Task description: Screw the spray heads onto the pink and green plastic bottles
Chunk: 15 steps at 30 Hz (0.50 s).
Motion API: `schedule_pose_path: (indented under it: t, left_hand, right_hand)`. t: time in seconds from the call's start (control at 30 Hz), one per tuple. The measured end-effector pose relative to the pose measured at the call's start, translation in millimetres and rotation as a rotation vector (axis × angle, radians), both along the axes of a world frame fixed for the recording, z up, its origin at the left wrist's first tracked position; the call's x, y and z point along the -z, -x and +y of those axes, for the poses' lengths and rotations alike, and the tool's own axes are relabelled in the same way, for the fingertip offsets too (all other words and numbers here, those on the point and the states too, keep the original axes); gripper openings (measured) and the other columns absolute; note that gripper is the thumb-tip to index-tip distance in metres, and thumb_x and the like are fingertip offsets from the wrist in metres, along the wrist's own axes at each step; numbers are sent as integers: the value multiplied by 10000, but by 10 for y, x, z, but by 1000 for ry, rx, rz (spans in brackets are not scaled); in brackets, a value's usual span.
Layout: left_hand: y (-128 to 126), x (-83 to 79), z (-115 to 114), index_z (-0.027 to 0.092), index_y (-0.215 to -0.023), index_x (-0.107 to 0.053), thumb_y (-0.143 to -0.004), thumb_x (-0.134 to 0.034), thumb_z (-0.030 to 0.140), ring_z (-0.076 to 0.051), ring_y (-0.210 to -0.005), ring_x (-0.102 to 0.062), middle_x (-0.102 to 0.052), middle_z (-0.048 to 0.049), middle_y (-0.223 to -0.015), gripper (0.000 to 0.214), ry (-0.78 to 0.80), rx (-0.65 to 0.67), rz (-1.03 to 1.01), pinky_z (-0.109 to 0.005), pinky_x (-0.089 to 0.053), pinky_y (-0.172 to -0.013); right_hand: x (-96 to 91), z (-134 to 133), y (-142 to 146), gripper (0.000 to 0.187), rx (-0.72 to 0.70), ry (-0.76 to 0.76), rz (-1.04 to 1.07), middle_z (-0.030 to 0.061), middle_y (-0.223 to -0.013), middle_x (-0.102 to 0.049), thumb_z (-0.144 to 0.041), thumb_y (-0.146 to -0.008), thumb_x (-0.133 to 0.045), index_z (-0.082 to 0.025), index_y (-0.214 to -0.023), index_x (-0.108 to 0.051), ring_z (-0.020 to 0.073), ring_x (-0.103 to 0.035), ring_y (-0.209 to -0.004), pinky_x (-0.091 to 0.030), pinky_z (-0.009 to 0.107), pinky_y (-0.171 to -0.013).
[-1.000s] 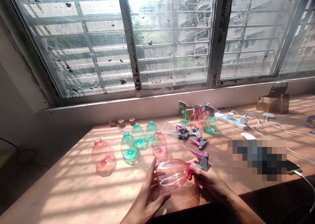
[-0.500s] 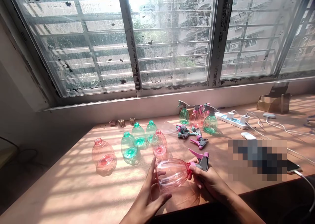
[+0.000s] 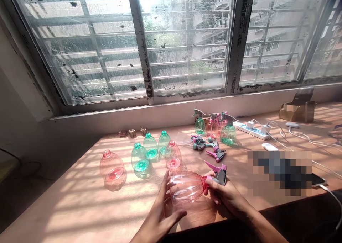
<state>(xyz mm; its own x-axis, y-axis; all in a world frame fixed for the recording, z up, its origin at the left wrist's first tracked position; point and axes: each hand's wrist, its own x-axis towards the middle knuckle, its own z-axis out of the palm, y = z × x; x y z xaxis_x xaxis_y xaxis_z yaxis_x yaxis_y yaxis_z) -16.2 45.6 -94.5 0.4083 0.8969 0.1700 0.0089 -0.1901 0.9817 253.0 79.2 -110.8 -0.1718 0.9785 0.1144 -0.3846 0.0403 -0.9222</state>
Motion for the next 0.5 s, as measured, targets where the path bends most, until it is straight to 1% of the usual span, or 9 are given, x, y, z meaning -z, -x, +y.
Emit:
schedule_pose_path:
  t: [0.07, 0.13, 0.2, 0.27, 0.37, 0.43, 0.5]
  left_hand:
    - [15, 8, 4, 429, -1675, -3, -927, -792, 469, -334, -1615, -259, -187, -27, -1791, 1088, 32, 7, -17, -481, -307, -1291]
    - [24, 16, 9, 421, -1679, -70, -939, -775, 478, -339, -1606, -283, -165, -23, -1796, 1024, 43, 1, -39, -467, -335, -1282]
    - [19, 20, 14, 457, -1665, -156, -952, -763, 463, -341, -1588, -328, -162, 7, -1797, 937, 35, -2, -34, -459, -365, -1269]
    - [4, 23, 18, 523, -1641, -183, -968, -748, 438, -329, -1574, -364, -136, 56, -1798, 883, -15, -10, -18, -451, -361, -1272]
    - [-14, 18, 19, 575, -1625, -151, -1010, -685, 444, -302, -1604, -301, -125, 100, -1793, 825, -110, 0, -13, -438, -311, -1296]
    - [-9, 7, 16, 559, -1635, -112, -1010, -683, 452, -290, -1627, -231, -154, 88, -1790, 853, -128, 20, 11, -437, -282, -1306]
    - [8, -8, 12, 515, -1652, -53, -990, -711, 461, -294, -1630, -215, -157, 51, -1792, 935, -83, 8, 41, -447, -277, -1308]
  right_hand:
    - [12, -2, 3, 383, 0, 1, 2, -6, -655, -732, -495, -834, -845, -202, -882, -601, 52, -412, -400, -246, 200, -421]
    - [24, -1, 3, 390, 0, 4, 5, -8, -648, -733, -490, -828, -852, -204, -893, -596, 52, -425, -405, -262, 192, -424]
    - [34, 6, -1, 393, -3, 5, 6, -3, -646, -740, -493, -836, -847, -202, -884, -587, 48, -427, -403, -261, 185, -421]
    - [44, 17, -7, 400, -12, 10, 5, 11, -644, -750, -500, -839, -843, -197, -871, -584, 47, -434, -393, -247, 180, -406]
    - [61, 33, -17, 418, -22, 25, 4, 28, -633, -754, -514, -827, -851, -188, -860, -592, 53, -445, -373, -256, 176, -380]
    - [73, 39, -21, 422, -25, 33, 7, 26, -626, -749, -520, -826, -850, -183, -861, -599, 54, -447, -366, -285, 173, -371]
    - [80, 40, -21, 424, -26, 42, 13, 27, -626, -749, -519, -824, -852, -183, -856, -595, 53, -449, -361, -301, 170, -366]
